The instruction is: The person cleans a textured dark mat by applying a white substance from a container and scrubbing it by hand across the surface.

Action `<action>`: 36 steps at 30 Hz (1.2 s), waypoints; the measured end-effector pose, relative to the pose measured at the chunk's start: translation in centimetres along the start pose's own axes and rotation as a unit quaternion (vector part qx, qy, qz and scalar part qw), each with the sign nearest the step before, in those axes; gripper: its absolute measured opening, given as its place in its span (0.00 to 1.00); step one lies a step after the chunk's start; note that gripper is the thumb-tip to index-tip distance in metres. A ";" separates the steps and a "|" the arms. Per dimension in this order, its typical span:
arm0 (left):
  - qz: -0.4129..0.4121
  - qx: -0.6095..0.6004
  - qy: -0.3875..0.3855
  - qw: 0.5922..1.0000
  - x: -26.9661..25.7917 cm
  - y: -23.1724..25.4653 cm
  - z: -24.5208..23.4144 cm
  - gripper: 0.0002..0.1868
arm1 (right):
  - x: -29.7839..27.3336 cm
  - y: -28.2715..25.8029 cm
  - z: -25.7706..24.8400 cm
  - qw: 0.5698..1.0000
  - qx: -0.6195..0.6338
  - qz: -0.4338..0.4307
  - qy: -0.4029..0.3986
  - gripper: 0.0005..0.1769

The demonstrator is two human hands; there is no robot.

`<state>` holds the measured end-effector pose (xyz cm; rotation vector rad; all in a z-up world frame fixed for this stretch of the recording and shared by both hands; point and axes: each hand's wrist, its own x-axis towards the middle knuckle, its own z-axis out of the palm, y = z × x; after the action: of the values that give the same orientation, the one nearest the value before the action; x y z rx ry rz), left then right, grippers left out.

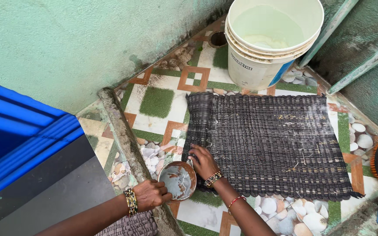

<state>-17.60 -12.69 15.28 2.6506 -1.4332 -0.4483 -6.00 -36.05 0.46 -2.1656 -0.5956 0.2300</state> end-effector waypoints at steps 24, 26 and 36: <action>-0.343 0.017 -0.033 0.939 -3.9 -7.3 2.4 0.14 | -2.3 9.3 -6.8 0.895 -0.401 0.182 0.073 0.43; -0.344 0.008 -0.046 0.938 -3.1 -7.9 1.6 0.12 | -1.2 6.1 -2.5 0.912 -0.391 0.122 -0.040 0.44; -0.277 0.048 -0.218 0.935 1.0 -8.0 0.1 0.16 | 3.6 5.9 -5.0 0.922 -0.348 0.106 -0.135 0.40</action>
<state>-10.71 -9.06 13.26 3.1560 -0.7475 -1.0986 0.94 -40.84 -0.94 -2.9250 -0.6634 0.4998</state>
